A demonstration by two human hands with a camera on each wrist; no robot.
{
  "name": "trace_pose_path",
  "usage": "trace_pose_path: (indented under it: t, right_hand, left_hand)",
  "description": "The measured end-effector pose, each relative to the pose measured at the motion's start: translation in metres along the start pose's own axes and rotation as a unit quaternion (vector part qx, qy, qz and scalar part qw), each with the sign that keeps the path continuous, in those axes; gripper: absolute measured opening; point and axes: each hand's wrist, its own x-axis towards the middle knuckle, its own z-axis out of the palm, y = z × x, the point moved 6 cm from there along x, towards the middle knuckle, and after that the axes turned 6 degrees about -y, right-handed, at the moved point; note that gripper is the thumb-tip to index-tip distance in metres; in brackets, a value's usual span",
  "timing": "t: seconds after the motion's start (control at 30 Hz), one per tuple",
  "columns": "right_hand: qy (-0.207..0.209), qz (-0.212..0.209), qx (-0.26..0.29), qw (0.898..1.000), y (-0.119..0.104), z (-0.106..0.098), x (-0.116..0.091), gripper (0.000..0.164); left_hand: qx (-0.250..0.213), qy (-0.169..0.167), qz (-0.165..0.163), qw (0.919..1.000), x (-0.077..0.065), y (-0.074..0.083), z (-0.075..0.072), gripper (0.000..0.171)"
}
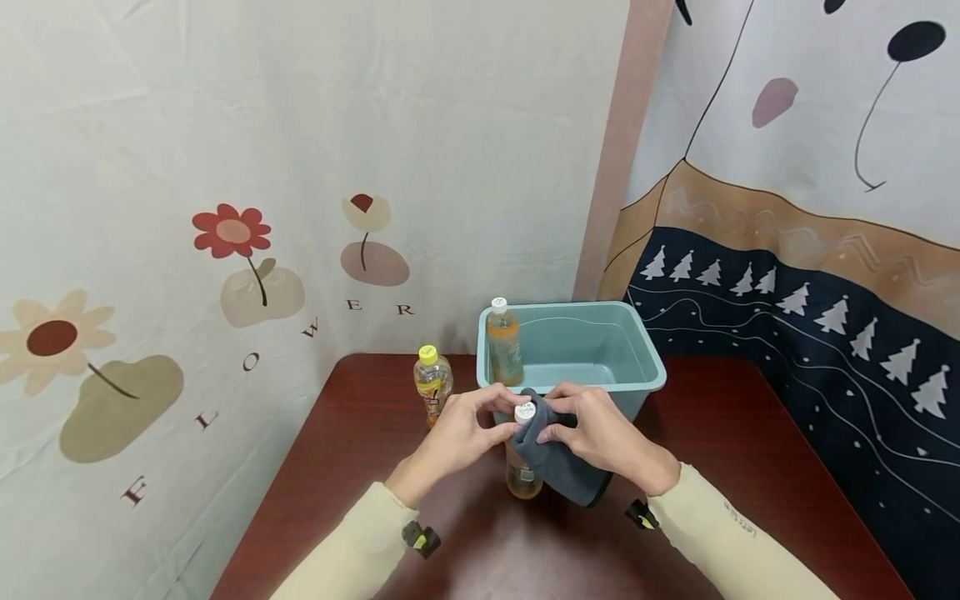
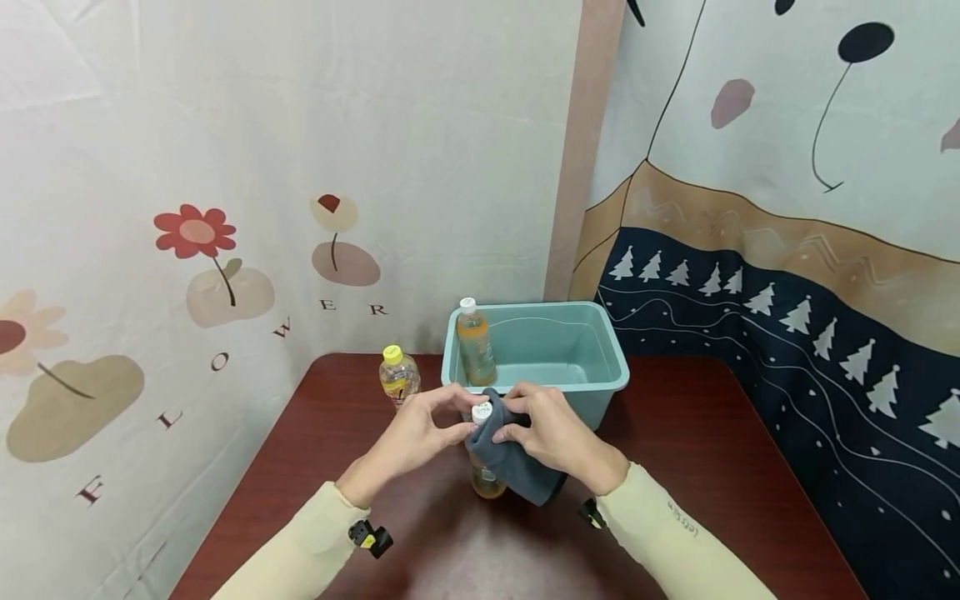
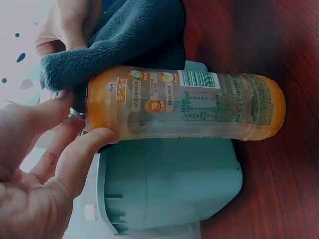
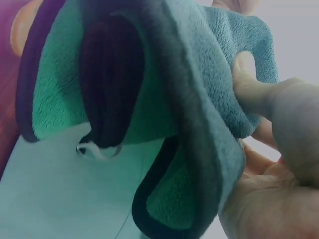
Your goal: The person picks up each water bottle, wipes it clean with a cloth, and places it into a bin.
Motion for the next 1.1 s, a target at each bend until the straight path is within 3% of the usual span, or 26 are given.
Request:
trace_pose_path:
  t: [0.5, 1.1]
  right_hand:
    - [-0.032, 0.039, -0.003, 0.999, 0.026, 0.015, -0.011, 0.030]
    - [-0.122, 0.050, -0.024, 0.991, 0.060, 0.083, -0.018, 0.013]
  left_hand:
    - [-0.016, -0.002, 0.001, 0.9999, 0.001, -0.003, 0.001, 0.033]
    - [-0.016, -0.011, 0.011, 0.9998, 0.002, -0.002, 0.000, 0.033]
